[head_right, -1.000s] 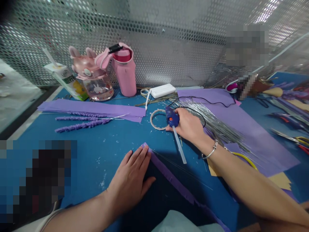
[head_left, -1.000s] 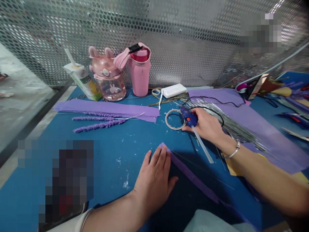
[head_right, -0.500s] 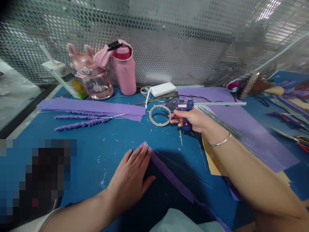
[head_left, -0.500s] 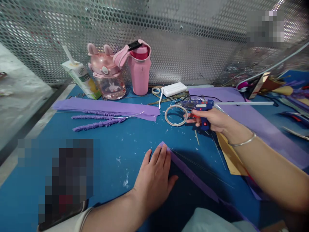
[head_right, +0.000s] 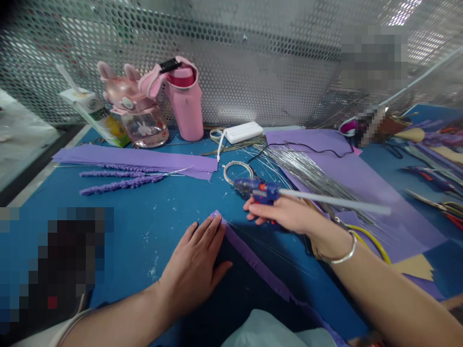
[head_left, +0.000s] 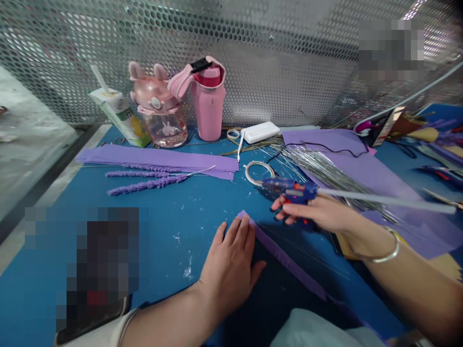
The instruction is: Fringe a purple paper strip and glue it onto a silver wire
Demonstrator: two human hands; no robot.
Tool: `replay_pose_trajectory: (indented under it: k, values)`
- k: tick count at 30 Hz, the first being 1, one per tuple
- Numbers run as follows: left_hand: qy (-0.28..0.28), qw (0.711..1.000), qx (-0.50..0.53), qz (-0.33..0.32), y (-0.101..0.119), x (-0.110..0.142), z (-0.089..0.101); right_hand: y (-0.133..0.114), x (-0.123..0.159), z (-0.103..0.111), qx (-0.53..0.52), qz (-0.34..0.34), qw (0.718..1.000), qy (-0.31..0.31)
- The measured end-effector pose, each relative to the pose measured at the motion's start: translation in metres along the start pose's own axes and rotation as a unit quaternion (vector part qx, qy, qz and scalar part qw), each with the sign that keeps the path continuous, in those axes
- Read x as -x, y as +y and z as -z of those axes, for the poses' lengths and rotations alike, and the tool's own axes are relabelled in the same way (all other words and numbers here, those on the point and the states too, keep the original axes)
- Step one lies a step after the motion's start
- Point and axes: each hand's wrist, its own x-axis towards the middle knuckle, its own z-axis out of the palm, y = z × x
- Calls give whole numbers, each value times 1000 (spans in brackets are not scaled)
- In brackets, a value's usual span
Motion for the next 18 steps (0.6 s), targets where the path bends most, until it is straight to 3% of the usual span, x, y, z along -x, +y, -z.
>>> replay_pose_trajectory:
  k: [6,13,18]
  values:
    - [1,1000,11,2,0,-1,3,22,9,-43,-37,-9,998,-45]
    - [0,1000,11,0,0,0,2,41,5,-51,-158,-19,987,5]
    - [0,1000,5,-3,3,0,1,41,6,-54,-157,-16,987,8]
